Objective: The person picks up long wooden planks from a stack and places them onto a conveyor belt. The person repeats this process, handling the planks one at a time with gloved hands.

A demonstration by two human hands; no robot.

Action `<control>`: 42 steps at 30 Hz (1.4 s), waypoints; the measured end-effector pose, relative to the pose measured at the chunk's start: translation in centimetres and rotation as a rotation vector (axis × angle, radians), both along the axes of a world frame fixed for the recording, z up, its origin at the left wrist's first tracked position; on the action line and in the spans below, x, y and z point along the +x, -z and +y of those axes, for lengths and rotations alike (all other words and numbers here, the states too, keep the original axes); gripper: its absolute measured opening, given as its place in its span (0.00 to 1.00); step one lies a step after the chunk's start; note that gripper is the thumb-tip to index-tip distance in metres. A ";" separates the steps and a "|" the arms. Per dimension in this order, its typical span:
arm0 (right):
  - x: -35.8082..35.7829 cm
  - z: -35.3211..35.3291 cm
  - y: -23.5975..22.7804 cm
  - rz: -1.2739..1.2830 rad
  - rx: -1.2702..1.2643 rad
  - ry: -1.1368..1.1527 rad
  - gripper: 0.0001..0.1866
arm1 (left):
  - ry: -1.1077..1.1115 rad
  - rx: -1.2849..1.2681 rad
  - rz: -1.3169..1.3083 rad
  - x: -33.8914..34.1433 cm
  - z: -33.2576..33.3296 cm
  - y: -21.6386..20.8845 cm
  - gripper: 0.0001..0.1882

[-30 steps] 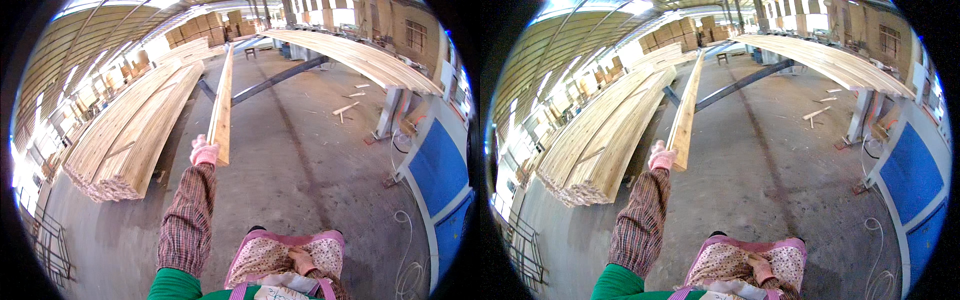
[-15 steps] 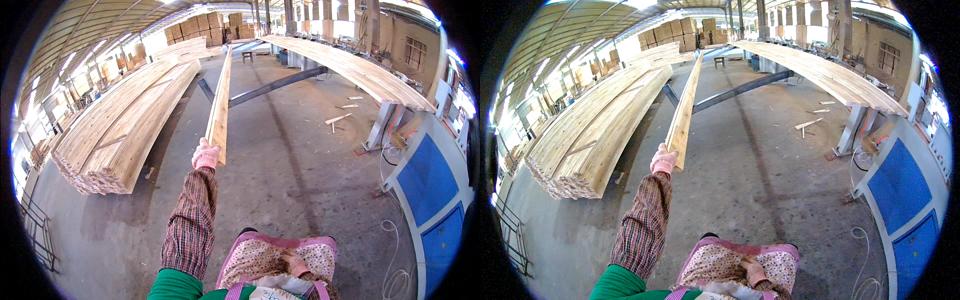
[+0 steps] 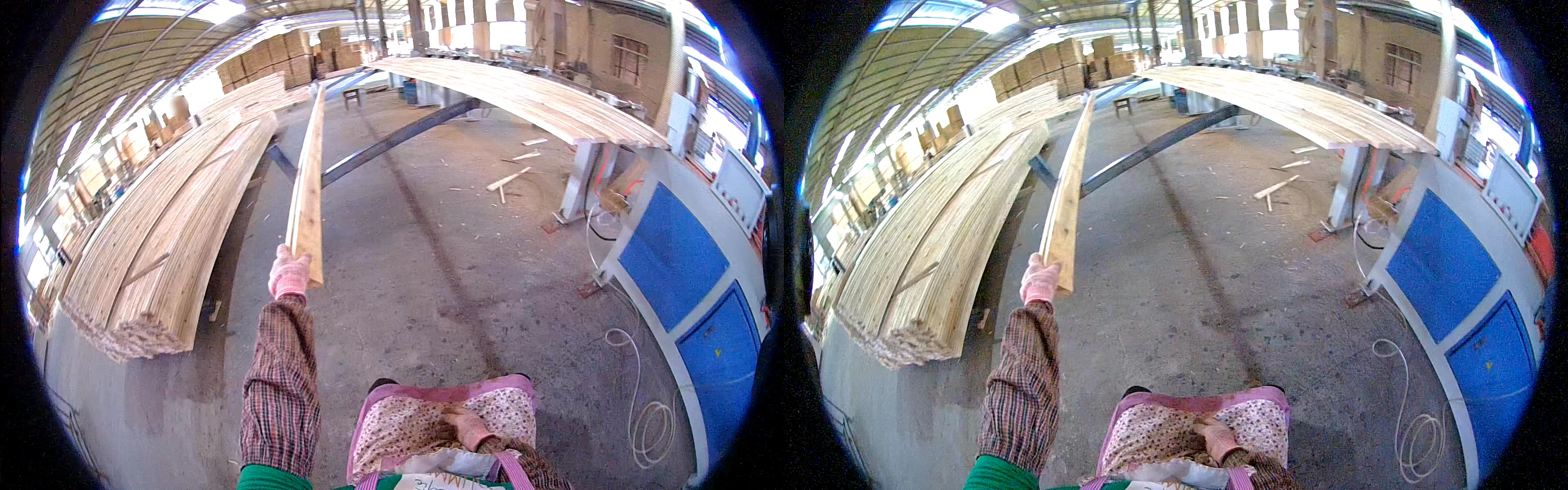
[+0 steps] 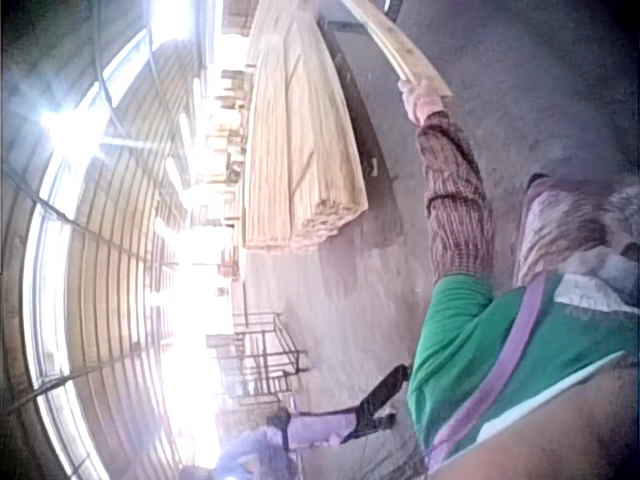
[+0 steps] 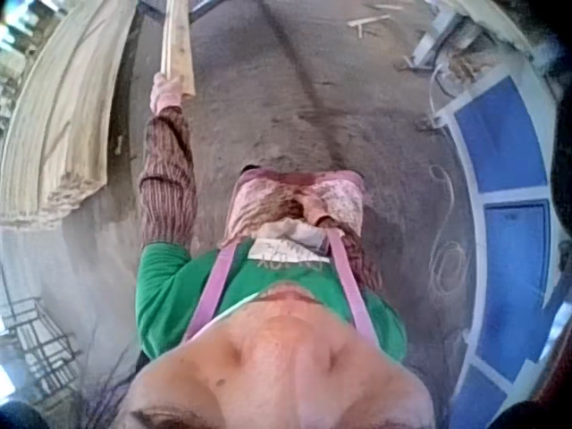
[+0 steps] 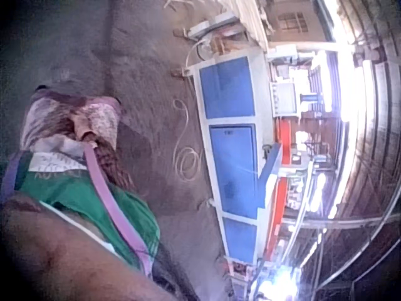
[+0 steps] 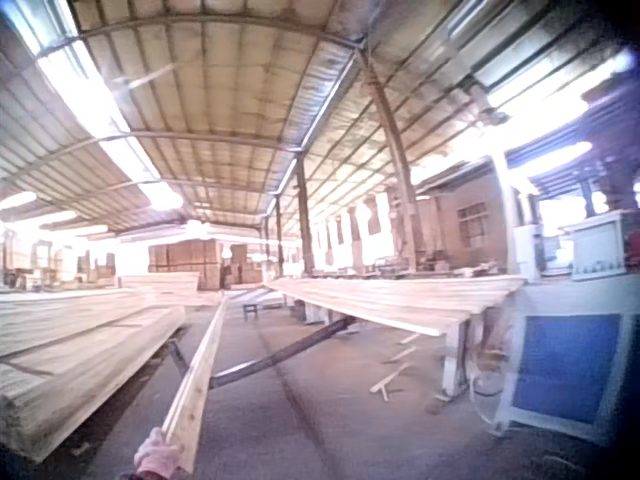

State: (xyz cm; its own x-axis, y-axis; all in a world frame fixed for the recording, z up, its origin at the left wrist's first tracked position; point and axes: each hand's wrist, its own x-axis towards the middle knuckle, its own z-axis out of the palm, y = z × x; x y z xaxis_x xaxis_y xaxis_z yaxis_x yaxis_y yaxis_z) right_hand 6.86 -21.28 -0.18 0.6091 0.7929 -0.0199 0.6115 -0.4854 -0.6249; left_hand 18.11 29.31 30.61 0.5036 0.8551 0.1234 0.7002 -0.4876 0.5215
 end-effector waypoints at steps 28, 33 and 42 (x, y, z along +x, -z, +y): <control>-0.2 0.3 -0.2 0.097 0.036 0.044 0.26 | -0.059 0.024 -0.010 -0.2 -0.4 -0.2 0.37; -0.1 0.2 -0.1 0.033 -0.002 0.031 0.24 | -0.032 0.007 0.001 -0.2 -0.3 0.2 0.34; 0.1 0.2 1.9 0.001 0.075 0.036 0.21 | -0.031 0.121 -0.051 -0.1 0.3 1.4 0.28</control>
